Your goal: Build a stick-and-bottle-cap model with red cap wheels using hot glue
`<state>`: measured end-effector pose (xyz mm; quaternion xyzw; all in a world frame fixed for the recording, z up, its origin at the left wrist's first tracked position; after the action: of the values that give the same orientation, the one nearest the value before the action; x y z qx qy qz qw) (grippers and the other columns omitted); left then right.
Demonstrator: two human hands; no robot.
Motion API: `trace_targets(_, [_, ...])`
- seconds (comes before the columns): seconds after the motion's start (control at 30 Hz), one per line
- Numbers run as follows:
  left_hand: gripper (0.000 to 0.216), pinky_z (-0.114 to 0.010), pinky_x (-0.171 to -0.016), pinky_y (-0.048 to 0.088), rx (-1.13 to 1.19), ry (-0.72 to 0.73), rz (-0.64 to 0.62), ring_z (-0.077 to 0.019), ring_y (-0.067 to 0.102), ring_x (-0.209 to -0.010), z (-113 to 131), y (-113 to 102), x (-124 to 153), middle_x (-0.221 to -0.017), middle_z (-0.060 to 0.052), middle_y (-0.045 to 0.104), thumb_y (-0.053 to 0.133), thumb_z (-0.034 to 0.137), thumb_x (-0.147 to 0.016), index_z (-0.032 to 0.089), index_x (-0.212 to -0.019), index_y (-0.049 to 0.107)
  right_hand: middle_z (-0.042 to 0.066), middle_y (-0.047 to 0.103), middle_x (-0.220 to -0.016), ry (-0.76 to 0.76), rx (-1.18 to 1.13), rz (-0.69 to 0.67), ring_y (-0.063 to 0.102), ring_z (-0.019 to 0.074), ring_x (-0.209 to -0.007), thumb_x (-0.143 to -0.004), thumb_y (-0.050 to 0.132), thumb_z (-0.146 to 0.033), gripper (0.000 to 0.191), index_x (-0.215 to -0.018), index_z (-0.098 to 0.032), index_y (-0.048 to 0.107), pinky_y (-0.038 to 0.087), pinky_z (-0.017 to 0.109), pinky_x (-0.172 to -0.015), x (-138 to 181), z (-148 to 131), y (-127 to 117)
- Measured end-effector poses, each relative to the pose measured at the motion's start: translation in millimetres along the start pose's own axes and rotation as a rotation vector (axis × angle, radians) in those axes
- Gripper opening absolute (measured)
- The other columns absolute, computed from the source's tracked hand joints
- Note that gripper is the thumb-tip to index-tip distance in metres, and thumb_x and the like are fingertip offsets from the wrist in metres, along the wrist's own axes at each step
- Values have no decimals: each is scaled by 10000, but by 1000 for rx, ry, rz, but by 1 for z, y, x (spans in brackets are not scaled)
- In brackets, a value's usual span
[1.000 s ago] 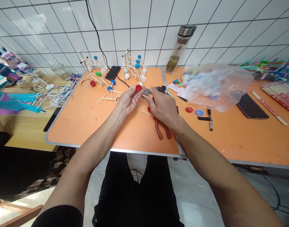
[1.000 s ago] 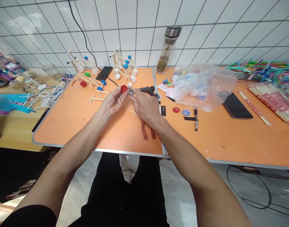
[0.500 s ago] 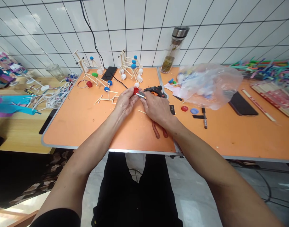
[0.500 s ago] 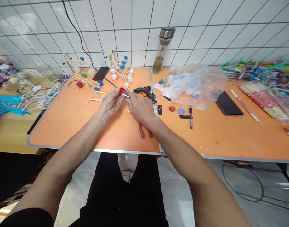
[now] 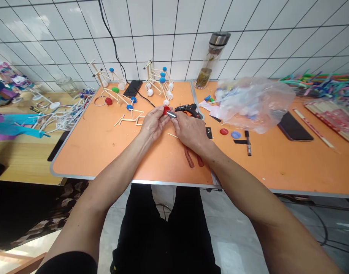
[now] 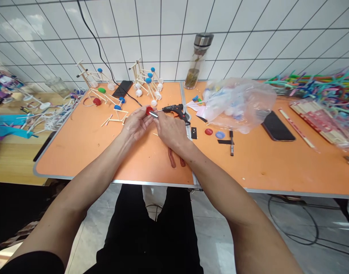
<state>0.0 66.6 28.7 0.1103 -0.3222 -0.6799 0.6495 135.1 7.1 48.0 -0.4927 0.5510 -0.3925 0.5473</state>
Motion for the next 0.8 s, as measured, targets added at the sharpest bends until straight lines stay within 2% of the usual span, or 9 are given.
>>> trace_targets(0.37, [194,-323,-1179,616,-8,1,-24,-190,864,-1176,-2,0,-1,-1073,-107,895,633,178,-1131,156,-1000,774,213,835,-1249,-9,16,-3,793,370,-1082,-1211,318,-411,505,-1499,-154,643,459,380,-767,-1,2,3])
trace_targets(0.53, [227,-318,-1157,628,-18,4,-41,-160,877,-1041,-3,2,1,-1003,-81,888,622,182,-1140,157,-973,773,207,837,-1257,-5,8,-6,797,375,-1081,-1210,326,-391,488,-1502,-164,644,470,381,-784,-1,2,1])
trace_targets(0.67, [183,-306,-1118,648,-22,-2,-18,-137,870,-955,-5,1,2,-1089,-104,894,664,191,-1120,158,-1002,800,221,838,-1238,13,5,-12,798,379,-1088,-1208,332,-390,481,-1486,-154,646,472,381,-789,-1,1,-1])
trace_targets(0.8, [122,-311,-1125,654,-25,-6,-25,-134,866,-965,-7,0,1,-1117,-107,896,718,227,-1098,156,-1078,815,213,831,-1303,7,-5,-18,796,377,-1100,-1200,340,-367,477,-1491,-151,650,485,387,-800,0,1,-3])
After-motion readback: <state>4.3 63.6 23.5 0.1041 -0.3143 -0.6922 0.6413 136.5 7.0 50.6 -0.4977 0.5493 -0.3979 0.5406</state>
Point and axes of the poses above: each hand's wrist, its own x-axis away from the middle knuckle, its own y-axis out of the palm, z = x × y, the point moved 3 cm from there along -x, towards the middle knuckle
